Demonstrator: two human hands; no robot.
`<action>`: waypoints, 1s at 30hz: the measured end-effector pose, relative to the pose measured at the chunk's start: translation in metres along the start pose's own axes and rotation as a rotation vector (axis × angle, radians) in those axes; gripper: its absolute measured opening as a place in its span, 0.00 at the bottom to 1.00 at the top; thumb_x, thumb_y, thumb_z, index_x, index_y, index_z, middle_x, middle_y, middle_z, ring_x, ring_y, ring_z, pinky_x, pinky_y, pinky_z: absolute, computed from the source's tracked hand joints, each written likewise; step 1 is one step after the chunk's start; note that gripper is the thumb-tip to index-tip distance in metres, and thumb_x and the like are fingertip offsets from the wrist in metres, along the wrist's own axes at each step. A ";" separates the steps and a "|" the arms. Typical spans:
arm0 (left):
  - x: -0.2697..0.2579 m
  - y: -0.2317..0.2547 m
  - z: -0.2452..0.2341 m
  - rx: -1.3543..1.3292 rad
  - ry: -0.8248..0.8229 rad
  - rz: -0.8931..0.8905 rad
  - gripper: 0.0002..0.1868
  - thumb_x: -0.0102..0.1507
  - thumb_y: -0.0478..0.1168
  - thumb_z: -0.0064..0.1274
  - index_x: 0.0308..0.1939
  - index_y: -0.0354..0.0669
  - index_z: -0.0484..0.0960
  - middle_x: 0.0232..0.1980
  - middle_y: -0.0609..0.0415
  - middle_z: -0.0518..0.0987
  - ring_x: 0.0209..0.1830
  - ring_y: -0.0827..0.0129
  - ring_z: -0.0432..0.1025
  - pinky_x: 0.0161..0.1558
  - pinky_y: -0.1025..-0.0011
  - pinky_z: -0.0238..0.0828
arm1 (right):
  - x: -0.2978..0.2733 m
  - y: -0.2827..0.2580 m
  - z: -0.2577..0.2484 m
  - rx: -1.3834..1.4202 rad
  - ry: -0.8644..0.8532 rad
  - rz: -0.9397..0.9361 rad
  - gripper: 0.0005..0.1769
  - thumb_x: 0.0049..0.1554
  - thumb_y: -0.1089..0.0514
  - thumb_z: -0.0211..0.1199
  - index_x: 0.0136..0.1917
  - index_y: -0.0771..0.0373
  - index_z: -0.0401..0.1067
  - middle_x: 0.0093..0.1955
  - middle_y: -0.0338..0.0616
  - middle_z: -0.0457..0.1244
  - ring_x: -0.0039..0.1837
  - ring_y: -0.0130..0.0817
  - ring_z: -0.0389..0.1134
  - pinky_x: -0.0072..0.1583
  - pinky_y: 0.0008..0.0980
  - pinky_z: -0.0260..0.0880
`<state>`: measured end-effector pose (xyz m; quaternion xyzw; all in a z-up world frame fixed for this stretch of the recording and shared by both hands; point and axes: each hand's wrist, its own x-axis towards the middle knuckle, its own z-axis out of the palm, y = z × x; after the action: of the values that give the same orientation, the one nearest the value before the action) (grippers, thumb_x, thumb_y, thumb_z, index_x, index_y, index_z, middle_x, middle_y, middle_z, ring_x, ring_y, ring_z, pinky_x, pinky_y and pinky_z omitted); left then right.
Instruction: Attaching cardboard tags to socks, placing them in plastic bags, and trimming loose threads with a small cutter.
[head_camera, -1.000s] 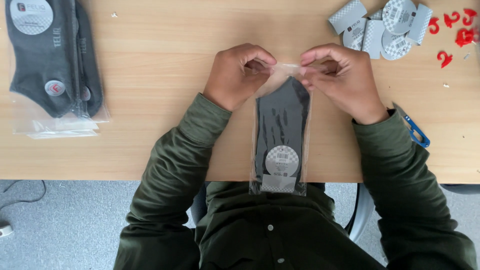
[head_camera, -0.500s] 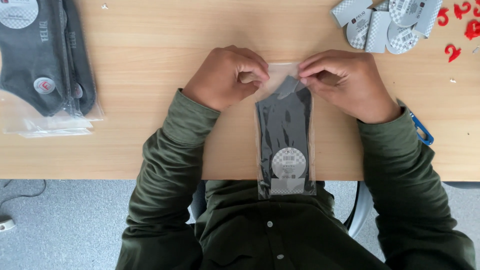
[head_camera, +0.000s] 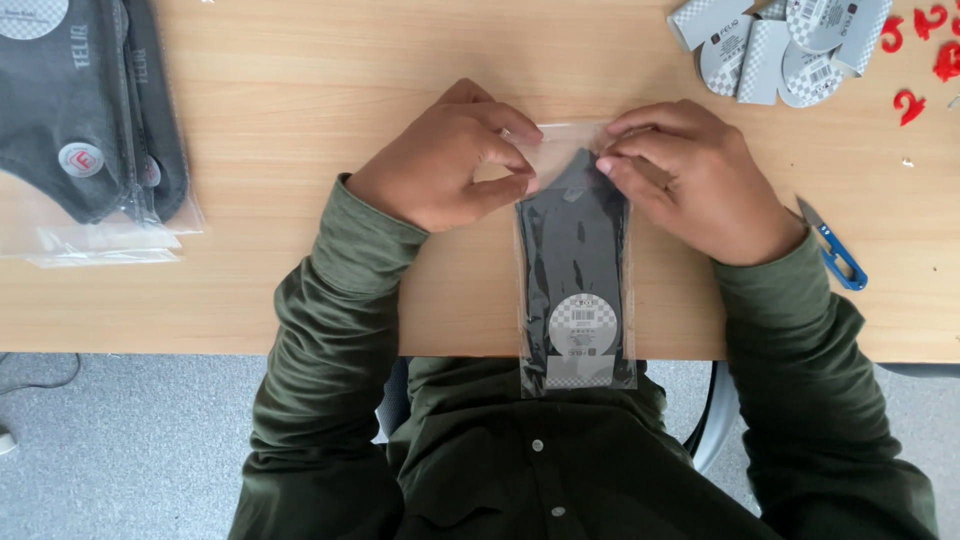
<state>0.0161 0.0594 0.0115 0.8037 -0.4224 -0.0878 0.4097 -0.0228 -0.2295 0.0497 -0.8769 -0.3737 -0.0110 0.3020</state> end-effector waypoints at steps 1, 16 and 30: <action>0.001 0.001 0.001 0.013 0.032 0.027 0.09 0.68 0.46 0.61 0.40 0.48 0.92 0.54 0.55 0.82 0.53 0.57 0.66 0.54 0.62 0.65 | -0.003 0.003 0.006 -0.084 0.046 -0.016 0.06 0.64 0.68 0.71 0.54 0.73 0.79 0.58 0.56 0.68 0.61 0.49 0.69 0.64 0.45 0.72; 0.004 -0.010 0.013 0.040 -0.036 0.029 0.06 0.64 0.44 0.65 0.39 0.46 0.90 0.52 0.52 0.79 0.56 0.53 0.71 0.58 0.57 0.67 | -0.020 -0.028 0.010 -0.259 -0.176 -0.050 0.30 0.53 0.73 0.63 0.70 0.63 0.72 0.71 0.58 0.62 0.68 0.54 0.68 0.70 0.50 0.71; 0.007 -0.015 0.016 0.067 -0.024 0.078 0.05 0.62 0.42 0.67 0.40 0.48 0.88 0.52 0.54 0.77 0.54 0.54 0.70 0.58 0.58 0.67 | -0.040 -0.041 0.031 -0.275 -0.111 0.041 0.32 0.53 0.73 0.61 0.71 0.61 0.71 0.80 0.58 0.53 0.78 0.57 0.59 0.72 0.53 0.63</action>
<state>0.0216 0.0496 -0.0091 0.7990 -0.4608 -0.0670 0.3806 -0.0851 -0.2167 0.0360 -0.9167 -0.3667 -0.0075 0.1583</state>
